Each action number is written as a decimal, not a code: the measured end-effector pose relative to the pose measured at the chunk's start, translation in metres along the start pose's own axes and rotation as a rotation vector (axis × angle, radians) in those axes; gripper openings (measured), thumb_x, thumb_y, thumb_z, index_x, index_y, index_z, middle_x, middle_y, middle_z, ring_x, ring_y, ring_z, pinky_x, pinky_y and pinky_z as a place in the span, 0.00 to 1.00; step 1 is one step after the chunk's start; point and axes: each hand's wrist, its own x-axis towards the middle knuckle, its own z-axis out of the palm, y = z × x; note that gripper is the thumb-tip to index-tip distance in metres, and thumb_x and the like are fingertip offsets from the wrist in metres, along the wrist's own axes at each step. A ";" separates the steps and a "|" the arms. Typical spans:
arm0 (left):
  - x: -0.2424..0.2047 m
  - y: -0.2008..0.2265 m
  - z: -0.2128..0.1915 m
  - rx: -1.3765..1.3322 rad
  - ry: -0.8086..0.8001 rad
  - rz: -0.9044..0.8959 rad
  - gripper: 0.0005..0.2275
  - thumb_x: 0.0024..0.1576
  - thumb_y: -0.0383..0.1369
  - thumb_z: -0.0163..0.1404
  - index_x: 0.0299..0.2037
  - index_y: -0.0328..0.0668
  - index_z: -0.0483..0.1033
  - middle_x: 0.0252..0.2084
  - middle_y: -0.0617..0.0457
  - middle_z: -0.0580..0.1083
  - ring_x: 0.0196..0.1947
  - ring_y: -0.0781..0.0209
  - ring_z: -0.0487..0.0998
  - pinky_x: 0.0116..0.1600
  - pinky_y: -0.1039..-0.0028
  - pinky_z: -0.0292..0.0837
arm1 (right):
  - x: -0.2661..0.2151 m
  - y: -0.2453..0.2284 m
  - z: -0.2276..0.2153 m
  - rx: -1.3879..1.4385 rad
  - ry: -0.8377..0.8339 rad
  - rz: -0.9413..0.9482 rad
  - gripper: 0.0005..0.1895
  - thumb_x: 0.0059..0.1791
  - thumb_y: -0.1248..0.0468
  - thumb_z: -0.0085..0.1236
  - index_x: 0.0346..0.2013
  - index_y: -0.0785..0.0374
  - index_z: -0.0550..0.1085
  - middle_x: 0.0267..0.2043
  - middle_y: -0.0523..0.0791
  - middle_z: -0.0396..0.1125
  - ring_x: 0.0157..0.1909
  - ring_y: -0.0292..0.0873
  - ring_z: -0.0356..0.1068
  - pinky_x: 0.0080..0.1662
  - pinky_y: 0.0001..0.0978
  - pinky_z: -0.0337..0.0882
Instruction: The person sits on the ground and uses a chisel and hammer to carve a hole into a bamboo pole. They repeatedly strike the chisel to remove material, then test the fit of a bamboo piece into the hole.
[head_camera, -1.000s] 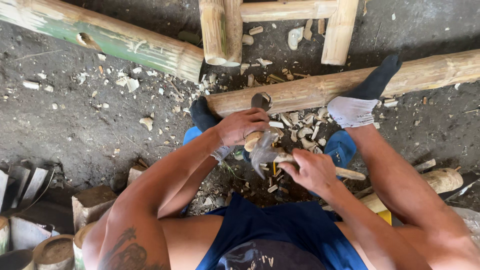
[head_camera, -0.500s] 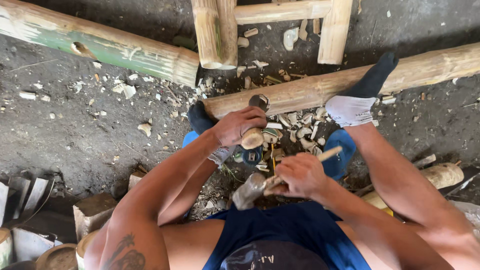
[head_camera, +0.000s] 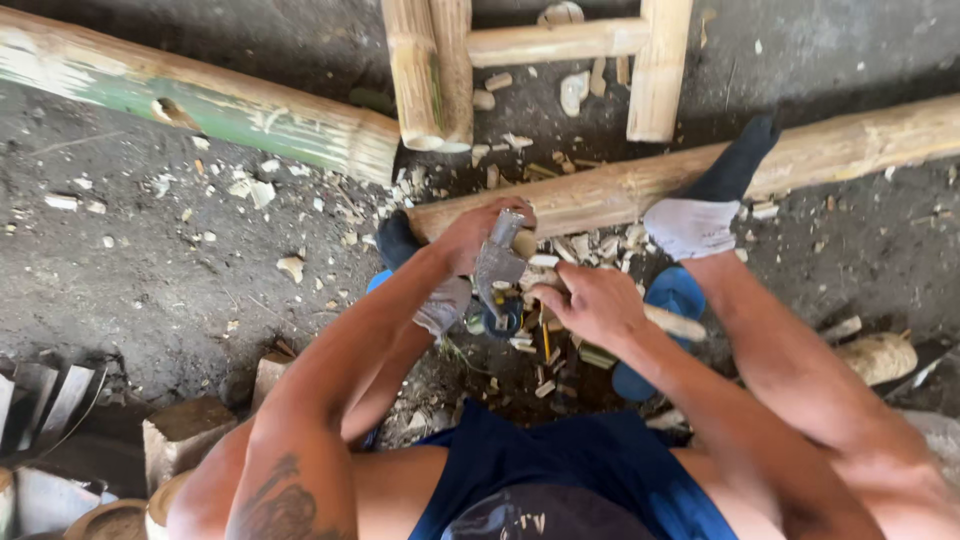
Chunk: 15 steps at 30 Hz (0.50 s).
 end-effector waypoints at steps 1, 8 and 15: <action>0.007 -0.001 -0.002 -0.094 0.012 -0.087 0.20 0.56 0.35 0.64 0.57 0.57 0.73 0.62 0.55 0.71 0.61 0.52 0.75 0.68 0.60 0.69 | 0.000 0.002 -0.006 0.035 0.116 -0.139 0.23 0.50 0.40 0.58 0.29 0.56 0.74 0.16 0.42 0.66 0.15 0.42 0.64 0.21 0.38 0.65; 0.015 -0.006 -0.005 0.239 -0.064 0.012 0.27 0.44 0.37 0.67 0.55 0.60 0.71 0.62 0.55 0.68 0.65 0.52 0.69 0.64 0.62 0.72 | -0.012 0.019 0.014 0.193 0.359 -0.387 0.24 0.53 0.45 0.58 0.28 0.62 0.73 0.16 0.46 0.62 0.17 0.44 0.65 0.24 0.39 0.66; -0.019 -0.005 0.071 0.594 -0.093 0.037 0.28 0.46 0.32 0.67 0.58 0.63 0.71 0.62 0.54 0.66 0.69 0.44 0.63 0.63 0.57 0.72 | 0.002 0.089 0.055 0.232 0.362 0.020 0.21 0.52 0.52 0.56 0.44 0.69 0.77 0.18 0.56 0.65 0.18 0.56 0.68 0.23 0.47 0.65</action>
